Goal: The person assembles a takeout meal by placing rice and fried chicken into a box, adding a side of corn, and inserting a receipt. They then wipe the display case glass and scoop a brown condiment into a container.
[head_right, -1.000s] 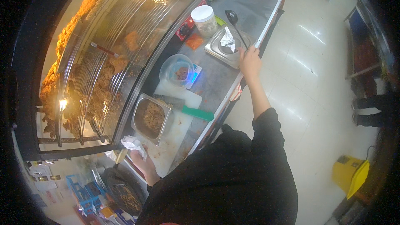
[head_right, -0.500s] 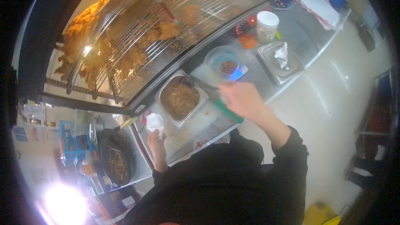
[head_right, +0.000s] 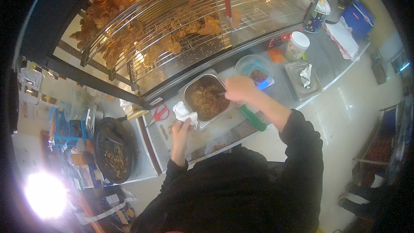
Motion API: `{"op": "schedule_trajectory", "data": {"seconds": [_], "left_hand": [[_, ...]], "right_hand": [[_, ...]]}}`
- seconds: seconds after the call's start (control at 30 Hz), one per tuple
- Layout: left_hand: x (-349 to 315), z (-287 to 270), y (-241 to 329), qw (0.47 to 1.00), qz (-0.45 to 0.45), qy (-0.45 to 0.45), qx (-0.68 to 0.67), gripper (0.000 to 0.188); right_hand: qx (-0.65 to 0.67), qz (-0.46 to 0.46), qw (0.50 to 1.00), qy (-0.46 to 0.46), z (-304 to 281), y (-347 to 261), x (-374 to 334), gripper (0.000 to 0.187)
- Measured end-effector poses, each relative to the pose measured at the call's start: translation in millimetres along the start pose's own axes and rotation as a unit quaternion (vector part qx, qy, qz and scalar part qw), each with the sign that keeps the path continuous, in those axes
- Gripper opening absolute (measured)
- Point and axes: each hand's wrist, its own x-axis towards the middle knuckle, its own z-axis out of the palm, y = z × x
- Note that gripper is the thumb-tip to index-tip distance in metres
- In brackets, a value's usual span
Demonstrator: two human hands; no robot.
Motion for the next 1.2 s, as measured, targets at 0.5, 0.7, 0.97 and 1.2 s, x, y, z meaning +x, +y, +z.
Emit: {"op": "schedule_trajectory", "data": {"seconds": [0.5,0.7,0.97,1.2], "left_hand": [[26,-12,6,0.999,-0.042,-0.013,-0.032,0.023],[30,-13,10,1.000,-0.010,-0.008,0.006,0.024],[39,-16,-6,1.000,0.017,-0.002,-0.015,0.024],[41,-17,-7,0.999,0.028,-0.007,-0.032,0.024]], "right_hand": [[0.018,0.013,0.991,0.133,-1,5,-46,0.017],[-0.043,0.014,0.996,0.076,19,-27,-13,0.015],[0.273,0.029,0.961,-0.016,23,35,7,0.022],[0.054,0.008,0.996,0.076,33,-4,-6,0.020]]}}
